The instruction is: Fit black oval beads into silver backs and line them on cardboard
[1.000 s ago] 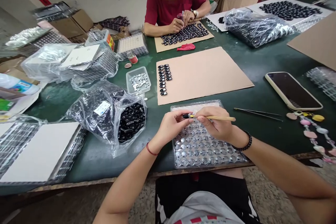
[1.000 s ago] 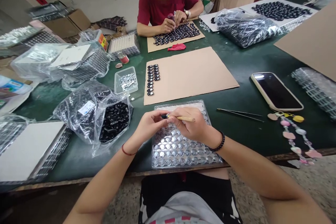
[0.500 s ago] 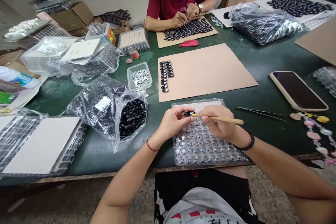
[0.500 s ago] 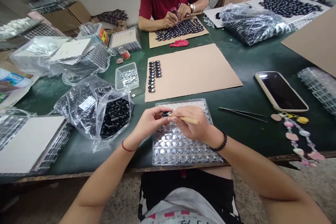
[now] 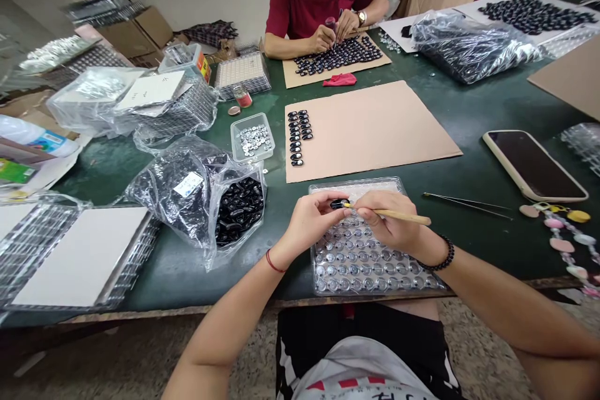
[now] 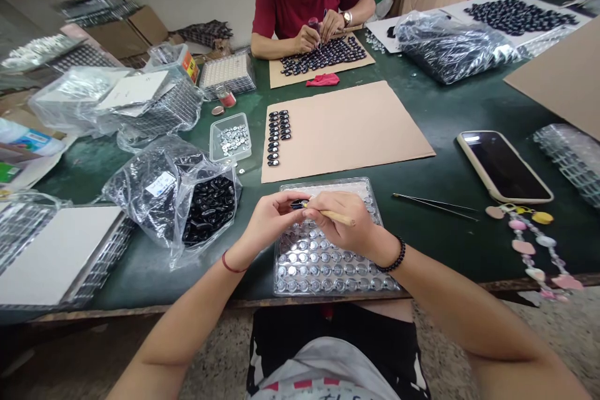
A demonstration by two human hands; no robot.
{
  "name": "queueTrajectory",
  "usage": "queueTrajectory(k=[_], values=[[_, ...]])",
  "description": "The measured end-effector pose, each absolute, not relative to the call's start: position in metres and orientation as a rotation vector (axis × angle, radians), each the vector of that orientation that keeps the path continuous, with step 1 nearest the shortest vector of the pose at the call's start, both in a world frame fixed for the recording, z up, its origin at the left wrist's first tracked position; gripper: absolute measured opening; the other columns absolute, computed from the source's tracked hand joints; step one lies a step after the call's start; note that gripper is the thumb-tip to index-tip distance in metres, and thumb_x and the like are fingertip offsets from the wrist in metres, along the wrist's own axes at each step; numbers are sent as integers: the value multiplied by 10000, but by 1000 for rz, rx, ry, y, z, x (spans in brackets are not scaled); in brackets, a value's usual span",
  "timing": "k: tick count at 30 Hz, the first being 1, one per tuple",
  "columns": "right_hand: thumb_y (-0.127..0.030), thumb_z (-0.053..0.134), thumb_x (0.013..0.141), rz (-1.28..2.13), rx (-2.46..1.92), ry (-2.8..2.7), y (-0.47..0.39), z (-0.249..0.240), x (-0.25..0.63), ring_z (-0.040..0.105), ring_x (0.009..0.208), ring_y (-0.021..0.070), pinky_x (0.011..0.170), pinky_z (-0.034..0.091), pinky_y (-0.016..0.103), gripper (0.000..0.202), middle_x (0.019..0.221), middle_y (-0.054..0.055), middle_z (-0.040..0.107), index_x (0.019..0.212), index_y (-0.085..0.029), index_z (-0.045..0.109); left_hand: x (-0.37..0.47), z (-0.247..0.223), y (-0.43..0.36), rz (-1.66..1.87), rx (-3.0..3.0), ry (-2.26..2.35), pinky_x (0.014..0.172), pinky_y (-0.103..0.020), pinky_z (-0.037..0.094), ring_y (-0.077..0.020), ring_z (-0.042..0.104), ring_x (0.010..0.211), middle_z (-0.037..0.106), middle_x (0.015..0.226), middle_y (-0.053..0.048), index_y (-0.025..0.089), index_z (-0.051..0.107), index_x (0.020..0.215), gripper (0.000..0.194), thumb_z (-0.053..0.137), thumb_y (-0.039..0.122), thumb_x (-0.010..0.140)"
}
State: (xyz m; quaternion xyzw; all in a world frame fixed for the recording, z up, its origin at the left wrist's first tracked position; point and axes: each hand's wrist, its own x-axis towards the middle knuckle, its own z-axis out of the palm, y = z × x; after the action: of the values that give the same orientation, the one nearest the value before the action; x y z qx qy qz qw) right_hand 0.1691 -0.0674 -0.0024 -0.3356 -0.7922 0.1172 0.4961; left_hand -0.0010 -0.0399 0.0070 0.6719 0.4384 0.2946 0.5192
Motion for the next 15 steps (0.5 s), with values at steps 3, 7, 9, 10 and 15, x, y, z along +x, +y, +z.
queueTrajectory(k=[3,7,9,10,15], values=[[-147,472,840,276,-759,-1961,-68,-1,169,591,663,136,609,467,258,98,676,25,613,790,-193,542,1,6,-42,771,1610,1043,510,-216,425,-100,536,555,676,765,-58,139,678,925,297,663,328,696],[-142,495,831,307,-698,-1995,-68,0,167,577,652,138,603,466,269,80,675,36,610,782,-187,540,1,4,-43,841,1578,1030,607,-234,471,-133,600,687,689,880,-80,136,677,898,248,666,281,697],[-188,495,844,437,-713,-1928,-66,0,168,568,626,132,587,465,268,98,654,28,593,755,-187,536,1,5,-44,852,1563,1020,621,-238,480,-144,611,717,687,886,-87,131,675,890,243,672,272,692],[-224,477,859,573,-749,-1852,-64,0,169,561,595,124,565,465,261,128,638,19,579,749,-186,529,1,6,-44,848,1553,1013,613,-239,482,-145,612,709,687,874,-88,129,675,885,245,677,274,688],[-379,328,914,1356,-901,-1268,-50,-2,172,515,476,79,473,451,225,317,618,-21,504,698,-179,444,0,11,-44,755,1543,1033,504,-217,454,-113,571,534,662,658,-44,139,677,914,284,673,318,693]])
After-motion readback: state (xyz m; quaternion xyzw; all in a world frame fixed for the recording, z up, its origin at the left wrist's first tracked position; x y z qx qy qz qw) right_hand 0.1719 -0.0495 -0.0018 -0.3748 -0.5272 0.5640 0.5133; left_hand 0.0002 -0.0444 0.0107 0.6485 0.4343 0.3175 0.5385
